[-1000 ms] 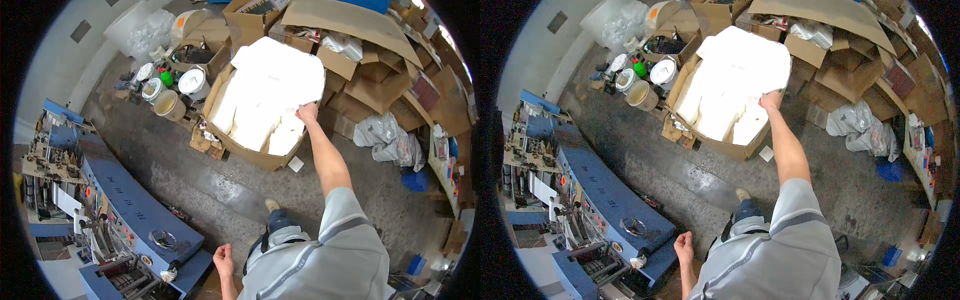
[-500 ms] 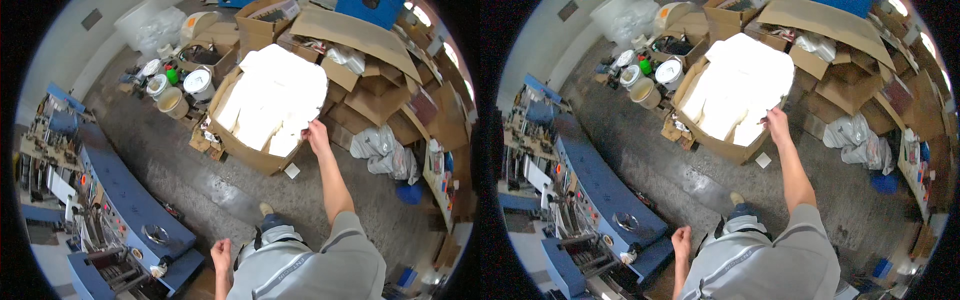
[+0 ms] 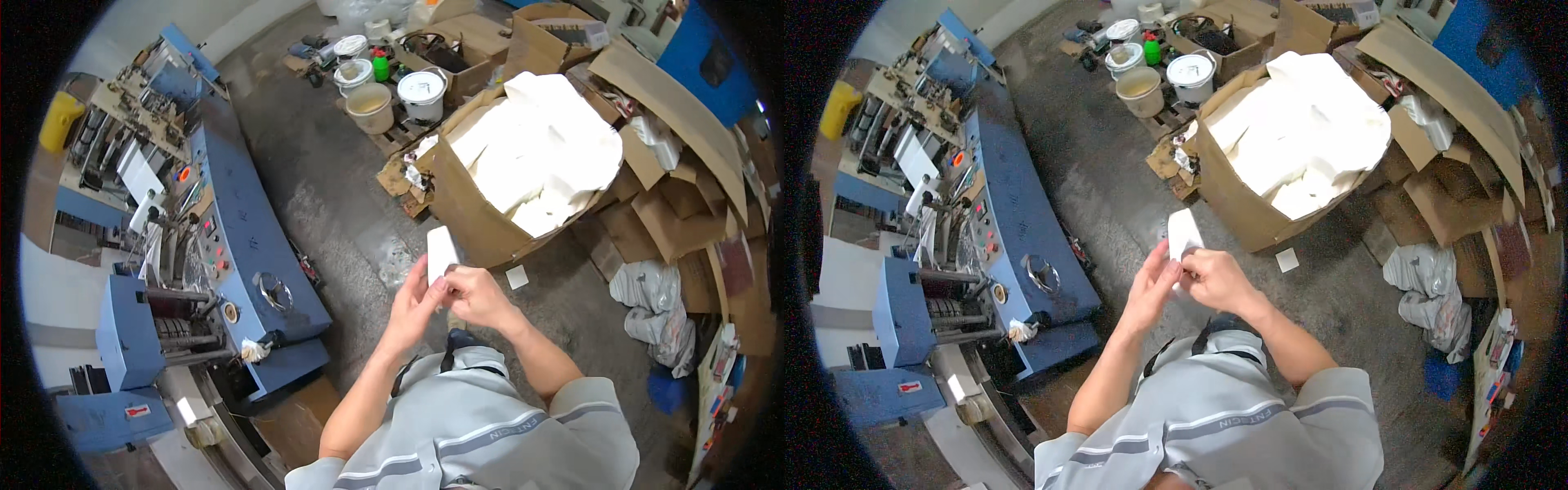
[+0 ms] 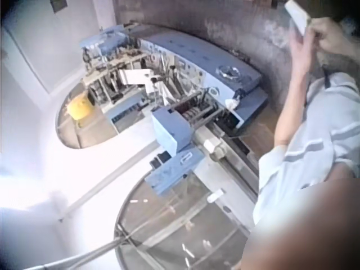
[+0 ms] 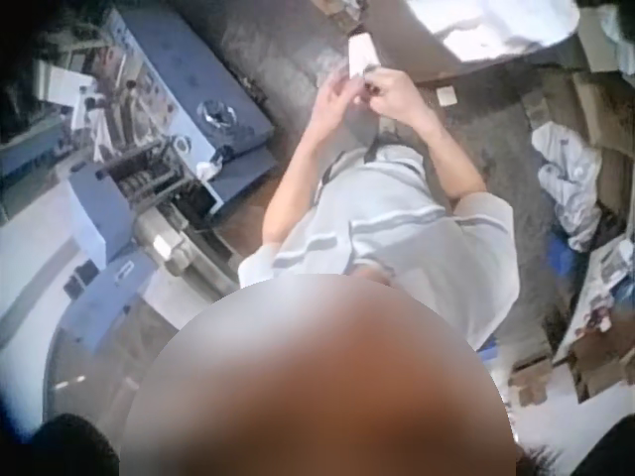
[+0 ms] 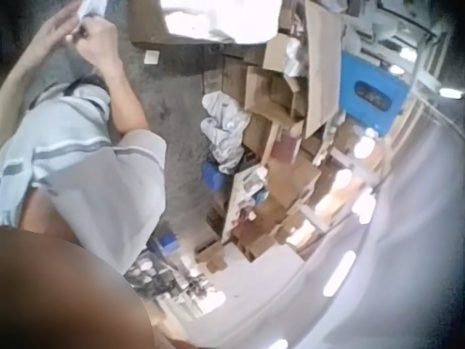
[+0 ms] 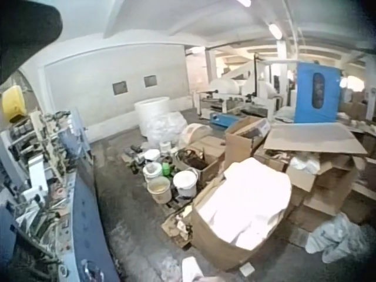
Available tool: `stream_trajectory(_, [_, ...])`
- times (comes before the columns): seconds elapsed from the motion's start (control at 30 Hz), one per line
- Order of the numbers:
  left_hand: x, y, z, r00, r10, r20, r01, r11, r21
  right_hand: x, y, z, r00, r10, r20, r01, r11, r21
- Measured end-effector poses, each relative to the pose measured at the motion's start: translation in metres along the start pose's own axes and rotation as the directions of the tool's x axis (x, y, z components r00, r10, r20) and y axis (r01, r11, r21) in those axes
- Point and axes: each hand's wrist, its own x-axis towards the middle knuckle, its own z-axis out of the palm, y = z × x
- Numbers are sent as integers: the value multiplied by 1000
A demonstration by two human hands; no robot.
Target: Operate a paper processing machine by organizing and packing stacks of paper napkins.
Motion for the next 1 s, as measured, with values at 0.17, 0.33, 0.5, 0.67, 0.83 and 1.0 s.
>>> stream_trajectory(0.17, [-16, -27, -33, 988, -33, -149, 15, 993, -117, 0, -22, 34, 998, -61, 27, 62, 998, -17])
stream_trajectory(0.33, [-48, -33, -48, 958, 217, -185, -231, 972, -54, 0, -38, 69, 990, -134, 44, 134, 991, -4])
stream_trajectory(0.5, [-79, -51, -95, 965, 39, -261, -96, 973, -212, 3, -63, 99, 977, -155, 144, 160, 987, -22])
stream_trajectory(0.67, [-109, -63, -128, 932, 119, -341, -246, 901, -358, 3, -94, 137, 977, -93, 193, 80, 994, 77])
stream_trajectory(0.83, [-152, -71, -168, 893, 120, -435, -315, 855, -411, 0, -122, 188, 956, -79, 282, 44, 991, 128])
stream_trajectory(1.0, [-194, -70, -194, 777, 253, -576, -412, 897, -162, -9, -131, 238, 953, 27, 302, -118, 951, 287])
